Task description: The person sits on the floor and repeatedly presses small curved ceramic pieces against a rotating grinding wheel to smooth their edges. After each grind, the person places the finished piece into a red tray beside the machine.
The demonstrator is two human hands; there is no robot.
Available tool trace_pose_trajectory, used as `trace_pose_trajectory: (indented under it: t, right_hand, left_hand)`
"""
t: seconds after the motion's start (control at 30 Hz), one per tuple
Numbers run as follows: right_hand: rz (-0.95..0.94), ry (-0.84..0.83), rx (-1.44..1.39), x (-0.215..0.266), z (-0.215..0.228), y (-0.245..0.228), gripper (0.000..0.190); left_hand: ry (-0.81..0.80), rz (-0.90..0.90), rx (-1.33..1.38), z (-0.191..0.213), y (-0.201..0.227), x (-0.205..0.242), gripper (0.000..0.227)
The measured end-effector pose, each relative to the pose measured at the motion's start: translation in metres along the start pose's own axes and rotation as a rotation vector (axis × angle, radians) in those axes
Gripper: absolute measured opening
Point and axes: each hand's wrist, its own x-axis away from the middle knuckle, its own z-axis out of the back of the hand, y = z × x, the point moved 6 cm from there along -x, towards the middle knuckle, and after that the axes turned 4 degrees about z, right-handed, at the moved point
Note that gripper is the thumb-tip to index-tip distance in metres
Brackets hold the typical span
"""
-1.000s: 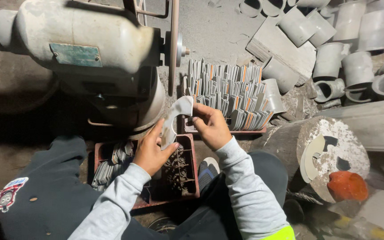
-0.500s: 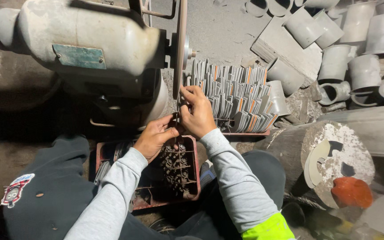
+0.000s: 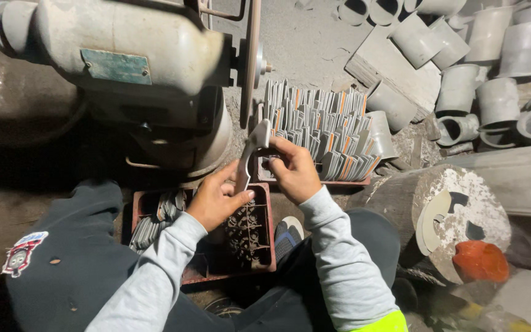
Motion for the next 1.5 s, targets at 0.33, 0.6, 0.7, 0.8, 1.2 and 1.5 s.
trace_pose_trajectory:
  t: [0.33, 0.6, 0.7, 0.8, 1.2, 1.5]
  right_hand:
    - [-0.140, -0.062, 0.145, -0.024, -0.001, -0.009, 0.041]
    - [-0.367, -0.288, 0.179, 0.022, 0.015, 0.013, 0.023]
    - [-0.308, -0.137, 0.214, 0.023, 0.018, 0.018, 0.015]
    - [-0.276, 0.128, 0.316, 0.021, 0.016, 0.018, 0.017]
    - [0.111, -0.027, 0.167, -0.030, -0.006, 0.010, 0.058]
    - [0.200, 0.084, 0.348, -0.071, -0.008, 0.009, 0.063]
  left_hand:
    - [-0.082, 0.108, 0.142, 0.004, 0.000, -0.015, 0.078]
    - [0.139, -0.257, -0.679, 0.004, 0.043, 0.024, 0.081]
    - [0.333, -0.163, -0.634, -0.004, 0.038, 0.025, 0.087]
    - [0.289, -0.130, -0.529, -0.025, 0.023, 0.021, 0.088]
    - [0.019, -0.011, 0.122, -0.010, -0.012, -0.039, 0.036]
    - [0.030, -0.087, 0.141, 0.011, -0.010, -0.076, 0.029]
